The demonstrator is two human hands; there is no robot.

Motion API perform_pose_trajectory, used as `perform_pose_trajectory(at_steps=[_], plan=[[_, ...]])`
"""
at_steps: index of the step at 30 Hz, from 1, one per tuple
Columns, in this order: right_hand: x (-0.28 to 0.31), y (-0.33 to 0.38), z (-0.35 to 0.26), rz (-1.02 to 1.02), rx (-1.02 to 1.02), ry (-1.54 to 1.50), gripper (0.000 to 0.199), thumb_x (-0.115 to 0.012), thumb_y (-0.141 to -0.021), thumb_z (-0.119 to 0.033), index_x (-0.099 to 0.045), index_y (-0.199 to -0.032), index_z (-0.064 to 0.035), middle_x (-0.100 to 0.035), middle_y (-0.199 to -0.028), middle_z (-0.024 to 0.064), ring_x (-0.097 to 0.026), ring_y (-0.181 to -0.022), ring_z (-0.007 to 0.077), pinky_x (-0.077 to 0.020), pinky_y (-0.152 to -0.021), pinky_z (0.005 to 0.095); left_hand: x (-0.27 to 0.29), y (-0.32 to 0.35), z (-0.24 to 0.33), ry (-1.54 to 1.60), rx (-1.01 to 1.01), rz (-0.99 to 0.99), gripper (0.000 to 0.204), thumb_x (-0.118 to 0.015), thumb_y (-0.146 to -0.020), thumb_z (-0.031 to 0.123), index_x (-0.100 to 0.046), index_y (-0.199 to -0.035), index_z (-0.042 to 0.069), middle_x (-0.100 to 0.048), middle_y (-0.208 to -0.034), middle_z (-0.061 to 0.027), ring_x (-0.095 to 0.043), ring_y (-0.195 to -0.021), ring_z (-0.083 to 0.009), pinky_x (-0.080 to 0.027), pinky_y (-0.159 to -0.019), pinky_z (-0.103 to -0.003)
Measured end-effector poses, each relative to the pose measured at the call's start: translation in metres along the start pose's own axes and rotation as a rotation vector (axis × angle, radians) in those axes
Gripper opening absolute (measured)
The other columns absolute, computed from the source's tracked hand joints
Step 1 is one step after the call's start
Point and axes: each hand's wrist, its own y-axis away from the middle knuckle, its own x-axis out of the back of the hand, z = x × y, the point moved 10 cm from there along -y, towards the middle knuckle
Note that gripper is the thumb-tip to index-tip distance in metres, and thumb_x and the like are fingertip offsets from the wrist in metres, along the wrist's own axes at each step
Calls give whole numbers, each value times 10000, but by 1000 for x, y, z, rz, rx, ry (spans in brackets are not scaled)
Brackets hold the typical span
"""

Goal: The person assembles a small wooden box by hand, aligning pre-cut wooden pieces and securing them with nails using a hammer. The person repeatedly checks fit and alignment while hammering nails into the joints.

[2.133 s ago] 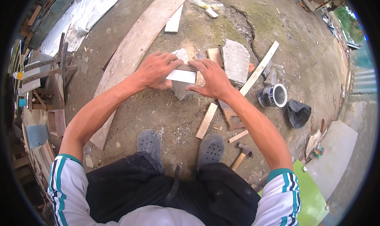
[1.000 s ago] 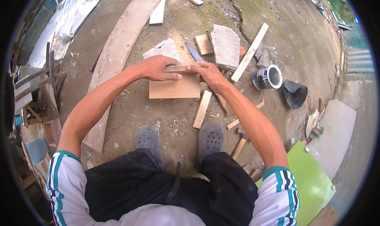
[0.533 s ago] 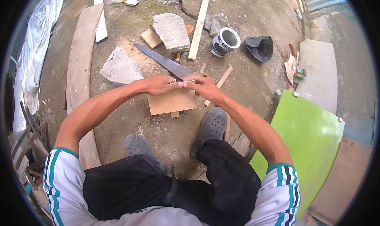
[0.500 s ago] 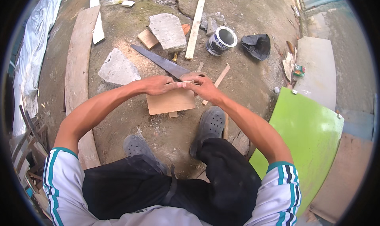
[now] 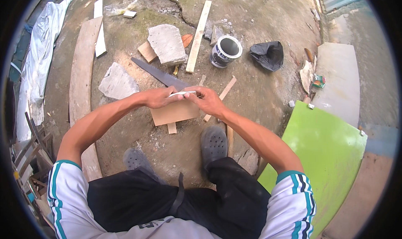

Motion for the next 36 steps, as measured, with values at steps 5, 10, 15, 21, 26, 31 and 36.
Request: perform_pose_trajectory(at_steps=[5,10,15,21,26,31,36], plan=[[65,-6,19,26,131,287,389,-564,-1020,-377,-716,-1160,-47,-720,-1153,157,-696,-1012,290,-538,-882,410,17,8,5,-68,64,155,673,-466,-1020,567,-512,-1252,-63,-635,-1087,-259,-626,-1037,-377,-483,-908,-448],[280,-2,125,529,10,741,188,-633,-933,-216,-703,-994,-53,-706,-922,215,-687,-859,396,-541,-753,452,39,26,25,-345,71,257,637,-611,-946,518,-528,-1241,-40,-633,-1092,-249,-616,-1032,-417,-483,-908,-479],[389,-18,179,726,-15,912,218,-577,-938,-142,-704,-1063,-17,-696,-972,227,-669,-949,403,-517,-855,460,44,36,19,-547,53,372,655,-613,-910,599,-560,-1138,-13,-629,-1009,-202,-625,-957,-385,-497,-857,-475],[393,-59,196,495,-164,1055,211,-582,-919,-149,-711,-1065,-69,-677,-1067,191,-642,-1014,412,-512,-876,497,55,40,47,-632,-19,471,734,-667,-827,632,-548,-1189,6,-619,-988,-152,-623,-938,-329,-484,-862,-431],[383,-60,203,462,-338,1165,232,-510,-963,-185,-679,-1064,-62,-674,-1080,189,-646,-1047,413,-516,-878,523,67,54,75,-709,-89,566,758,-665,-804,660,-550,-1192,19,-624,-996,-122,-631,-942,-291,-487,-842,-404],[395,-59,209,561,-390,1069,246,-505,-952,-166,-659,-1107,-52,-682,-1114,198,-642,-1083,413,-515,-902,523,76,64,93,-787,-138,628,789,-669,-779,689,-549,-1182,20,-629,-998,-113,-636,-919,-278,-495,-829,-400],[417,-69,242,516,-436,1019,278,-535,-911,-145,-655,-1144,-52,-681,-1170,216,-633,-1109,412,-508,-929,515,80,81,103,-803,-209,708,820,-694,-742,701,-543,-1177,23,-630,-974,-112,-639,-879,-289,-501,-799,-402]])
